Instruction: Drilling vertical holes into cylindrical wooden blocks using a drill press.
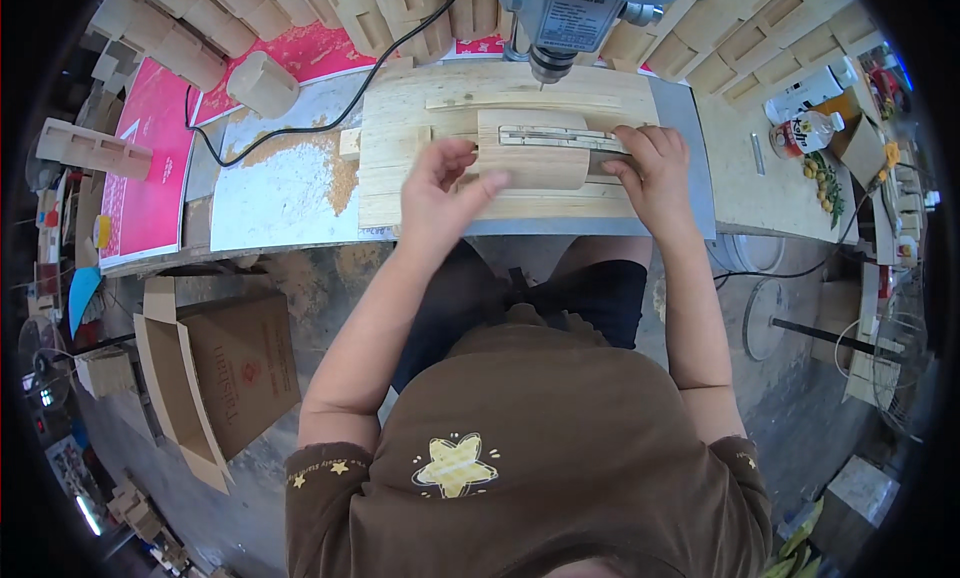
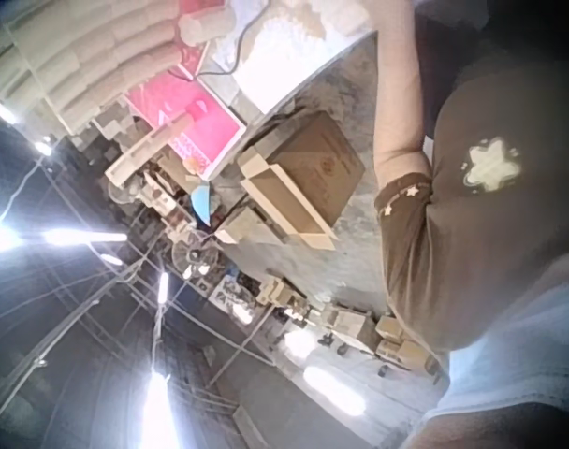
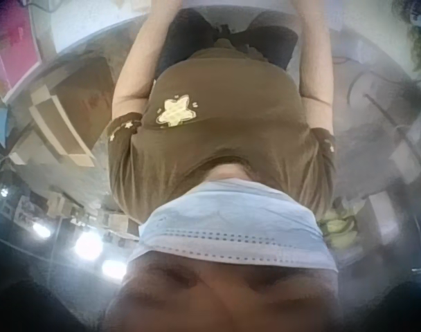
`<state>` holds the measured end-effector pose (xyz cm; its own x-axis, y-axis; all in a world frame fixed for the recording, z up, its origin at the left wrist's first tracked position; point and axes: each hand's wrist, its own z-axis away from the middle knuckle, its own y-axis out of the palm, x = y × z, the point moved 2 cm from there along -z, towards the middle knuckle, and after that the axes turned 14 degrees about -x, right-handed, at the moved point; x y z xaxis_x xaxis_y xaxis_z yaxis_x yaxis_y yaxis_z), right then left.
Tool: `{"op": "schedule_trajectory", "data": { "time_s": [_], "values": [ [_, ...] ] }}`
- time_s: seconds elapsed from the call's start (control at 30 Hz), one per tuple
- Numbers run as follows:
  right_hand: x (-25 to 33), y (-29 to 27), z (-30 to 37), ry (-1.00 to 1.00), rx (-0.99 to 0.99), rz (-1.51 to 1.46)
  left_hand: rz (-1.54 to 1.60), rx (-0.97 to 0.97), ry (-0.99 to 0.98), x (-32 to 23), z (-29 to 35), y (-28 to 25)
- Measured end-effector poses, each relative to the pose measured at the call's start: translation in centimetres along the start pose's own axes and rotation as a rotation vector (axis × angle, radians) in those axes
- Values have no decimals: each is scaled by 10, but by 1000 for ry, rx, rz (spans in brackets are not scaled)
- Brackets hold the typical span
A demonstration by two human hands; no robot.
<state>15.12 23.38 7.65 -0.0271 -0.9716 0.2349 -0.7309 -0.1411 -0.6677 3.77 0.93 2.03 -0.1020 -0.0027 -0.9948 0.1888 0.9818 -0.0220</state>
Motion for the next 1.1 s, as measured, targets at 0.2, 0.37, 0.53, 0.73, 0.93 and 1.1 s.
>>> {"op": "schedule_trajectory", "data": {
  "time_s": [0.2, 0.37, 0.53, 0.73, 0.93, 1.1],
  "values": [
    [-6, 8, -2, 136, -100, 31, -236, 24, 456, -4, 6, 16],
    [-18, 29, -18, 129, -108, 54, -650, -33, 527, 3, -16, 24],
    [-4, 41, -22, 91, -101, 37, -705, -91, 590, 14, -32, 1],
    [-21, 7, -54, 586, -5, -598, -665, 51, 595, 15, -45, -11],
    [-27, -60, -173, 522, -572, -724, -653, 68, 618, 16, -44, -6],
    [11, -67, -194, 295, -279, -371, -646, 63, 609, 22, -44, -11]
  ]
}}
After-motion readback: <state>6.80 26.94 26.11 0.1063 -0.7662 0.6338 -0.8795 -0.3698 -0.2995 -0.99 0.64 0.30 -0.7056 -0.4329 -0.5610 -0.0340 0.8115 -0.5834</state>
